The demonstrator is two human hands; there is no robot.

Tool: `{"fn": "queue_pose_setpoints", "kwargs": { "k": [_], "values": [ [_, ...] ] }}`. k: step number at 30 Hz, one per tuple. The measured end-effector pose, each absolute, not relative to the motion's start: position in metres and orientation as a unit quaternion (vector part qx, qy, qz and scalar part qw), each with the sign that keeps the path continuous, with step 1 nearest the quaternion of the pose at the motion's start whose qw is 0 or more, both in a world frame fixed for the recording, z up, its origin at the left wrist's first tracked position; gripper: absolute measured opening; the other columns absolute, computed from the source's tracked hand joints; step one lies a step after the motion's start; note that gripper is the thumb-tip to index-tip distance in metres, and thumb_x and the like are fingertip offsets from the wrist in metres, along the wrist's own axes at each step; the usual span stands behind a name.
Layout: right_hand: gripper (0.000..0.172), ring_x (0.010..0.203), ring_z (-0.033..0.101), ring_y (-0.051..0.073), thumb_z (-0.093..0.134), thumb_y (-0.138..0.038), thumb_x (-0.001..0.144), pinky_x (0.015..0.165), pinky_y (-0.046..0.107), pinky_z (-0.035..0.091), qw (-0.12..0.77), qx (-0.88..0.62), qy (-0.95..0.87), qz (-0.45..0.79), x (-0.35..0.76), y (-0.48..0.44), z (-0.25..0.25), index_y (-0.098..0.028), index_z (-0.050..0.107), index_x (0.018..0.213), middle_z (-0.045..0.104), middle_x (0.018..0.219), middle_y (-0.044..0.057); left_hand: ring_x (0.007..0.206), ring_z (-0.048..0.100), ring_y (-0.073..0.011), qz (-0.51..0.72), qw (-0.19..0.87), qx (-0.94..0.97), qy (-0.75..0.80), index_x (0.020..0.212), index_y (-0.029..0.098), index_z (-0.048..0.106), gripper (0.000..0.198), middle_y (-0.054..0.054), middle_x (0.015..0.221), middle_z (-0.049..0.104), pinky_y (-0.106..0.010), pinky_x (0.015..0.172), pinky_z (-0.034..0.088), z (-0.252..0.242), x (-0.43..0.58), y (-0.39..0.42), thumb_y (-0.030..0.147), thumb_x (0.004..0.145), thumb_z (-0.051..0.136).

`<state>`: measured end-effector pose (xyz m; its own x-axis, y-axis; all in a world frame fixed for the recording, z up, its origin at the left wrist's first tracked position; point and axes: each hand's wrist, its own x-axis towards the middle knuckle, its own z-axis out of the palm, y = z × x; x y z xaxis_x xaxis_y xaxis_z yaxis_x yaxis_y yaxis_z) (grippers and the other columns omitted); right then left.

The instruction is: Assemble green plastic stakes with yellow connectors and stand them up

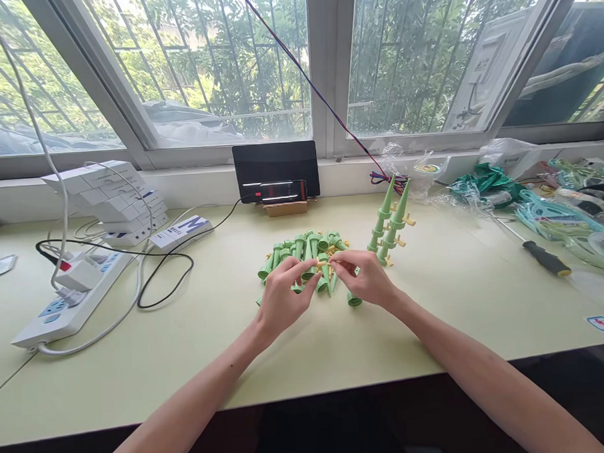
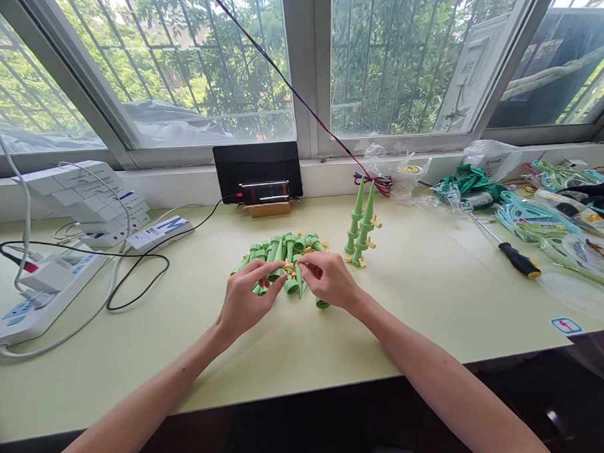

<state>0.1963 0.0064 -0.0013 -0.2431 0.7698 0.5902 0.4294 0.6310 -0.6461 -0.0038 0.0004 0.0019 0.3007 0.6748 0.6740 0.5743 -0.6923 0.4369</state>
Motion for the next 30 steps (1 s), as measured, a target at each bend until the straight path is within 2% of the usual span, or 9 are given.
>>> {"fn": "queue_pose_setpoints", "kwargs": {
  "k": [19,30],
  "values": [
    [0.021,0.055,0.049,0.013,0.051,-0.029,0.095,0.055,0.026,0.044,0.449,-0.374,-0.792,0.179,0.1985,0.0048,-0.0015,-0.018,0.068,0.090,0.062,0.065,0.002,0.059,0.054,-0.0099,0.432,0.086,0.805,0.397,0.107,0.022,0.071,0.021,-0.001,0.078,0.059,-0.024,0.061,0.048,0.0025,-0.0030,-0.0017,0.027,0.087,0.065],
    [0.017,0.063,0.059,0.014,0.056,-0.032,0.093,0.061,0.027,0.050,0.472,-0.372,-0.773,0.206,0.1963,0.0065,-0.0019,-0.019,0.065,0.097,0.066,0.072,0.002,0.061,0.056,-0.0098,0.440,0.100,0.808,0.378,0.109,0.022,0.070,0.023,-0.002,0.081,0.061,-0.023,0.063,0.050,0.0046,-0.0012,-0.0035,0.025,0.087,0.065]
  ]
}}
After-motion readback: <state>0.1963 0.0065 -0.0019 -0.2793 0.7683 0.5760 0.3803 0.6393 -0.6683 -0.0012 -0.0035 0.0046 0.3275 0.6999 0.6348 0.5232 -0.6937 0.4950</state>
